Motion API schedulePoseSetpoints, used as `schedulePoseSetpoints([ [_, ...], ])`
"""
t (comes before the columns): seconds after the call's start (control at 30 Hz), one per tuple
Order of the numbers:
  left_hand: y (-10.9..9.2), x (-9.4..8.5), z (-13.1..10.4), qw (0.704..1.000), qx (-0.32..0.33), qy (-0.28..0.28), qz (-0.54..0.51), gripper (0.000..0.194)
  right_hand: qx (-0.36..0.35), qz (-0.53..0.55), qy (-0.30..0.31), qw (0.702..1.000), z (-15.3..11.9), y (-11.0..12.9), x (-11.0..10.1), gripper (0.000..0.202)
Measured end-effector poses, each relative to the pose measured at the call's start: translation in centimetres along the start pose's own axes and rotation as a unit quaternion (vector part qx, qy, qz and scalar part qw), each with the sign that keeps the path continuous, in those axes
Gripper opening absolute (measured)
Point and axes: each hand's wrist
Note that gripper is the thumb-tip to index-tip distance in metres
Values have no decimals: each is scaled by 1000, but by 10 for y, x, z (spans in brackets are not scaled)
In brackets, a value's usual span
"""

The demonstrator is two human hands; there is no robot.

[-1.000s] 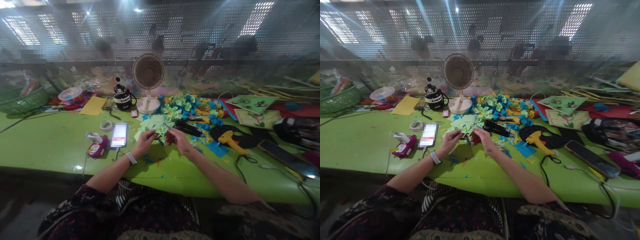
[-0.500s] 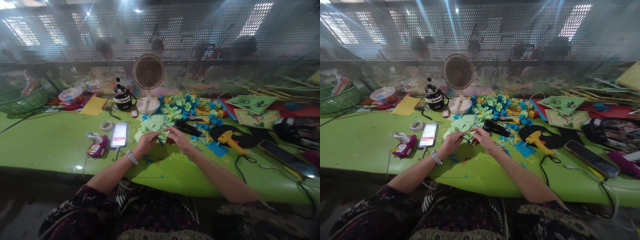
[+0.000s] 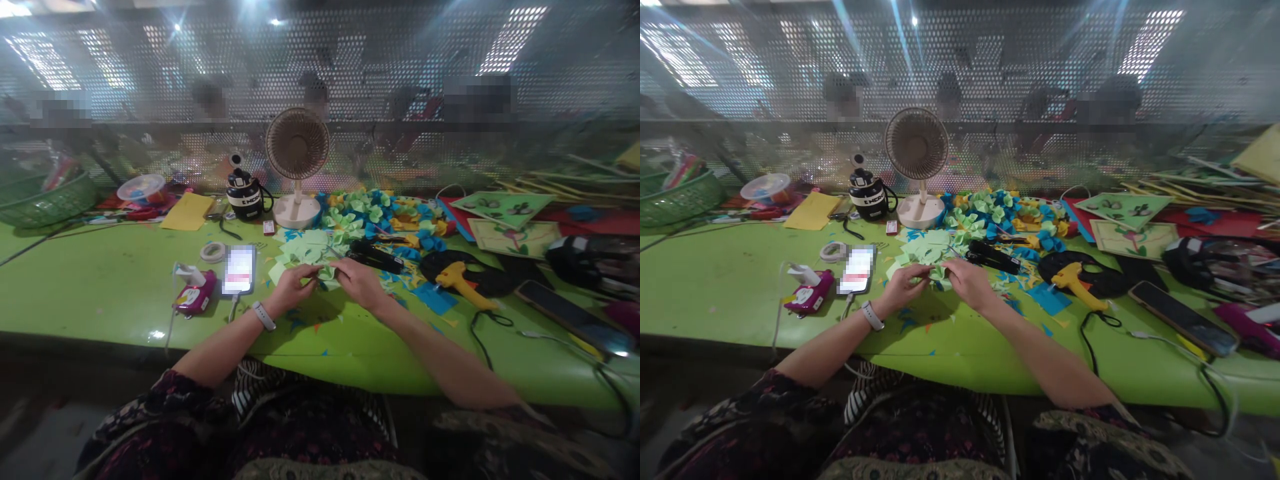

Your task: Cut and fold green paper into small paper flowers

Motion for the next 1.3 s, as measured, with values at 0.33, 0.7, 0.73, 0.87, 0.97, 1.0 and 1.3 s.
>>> schedulePoseSetpoints([
  [0.33, -13, 0, 1, 972, -149, 62, -172, 44, -92, -142, -16, 985, -1, 11, -9, 22],
  [0.7, -5, 7, -1, 946, -195, 20, -257, 39, -110, -133, -11, 985, -1, 19, -12, 28],
  [0.73, -4, 8, -1, 942, -197, 14, -272, 42, -115, -138, -17, 984, -1, 19, -12, 28],
  [0.87, -1, 13, -2, 932, -187, 0, -312, 47, -115, -135, -52, 983, -2, 21, -9, 28],
  [0.97, 2, 15, -2, 931, -175, -15, -318, 49, -84, -100, -65, 989, -2, 21, -5, 29],
  [1.0, 3, 15, -2, 933, -171, -19, -316, 48, -70, -85, -69, 992, -2, 22, -4, 28],
  [1.3, 6, 14, -4, 952, -143, -20, -270, 42, -61, -88, -77, 991, -3, 19, 0, 23],
])
Point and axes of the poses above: each hand's wrist, its own z-axis towards the middle knuckle, its own x-axis out of the palm, y = z × x, and after that the axes turned 9 degrees about -z, right-handed
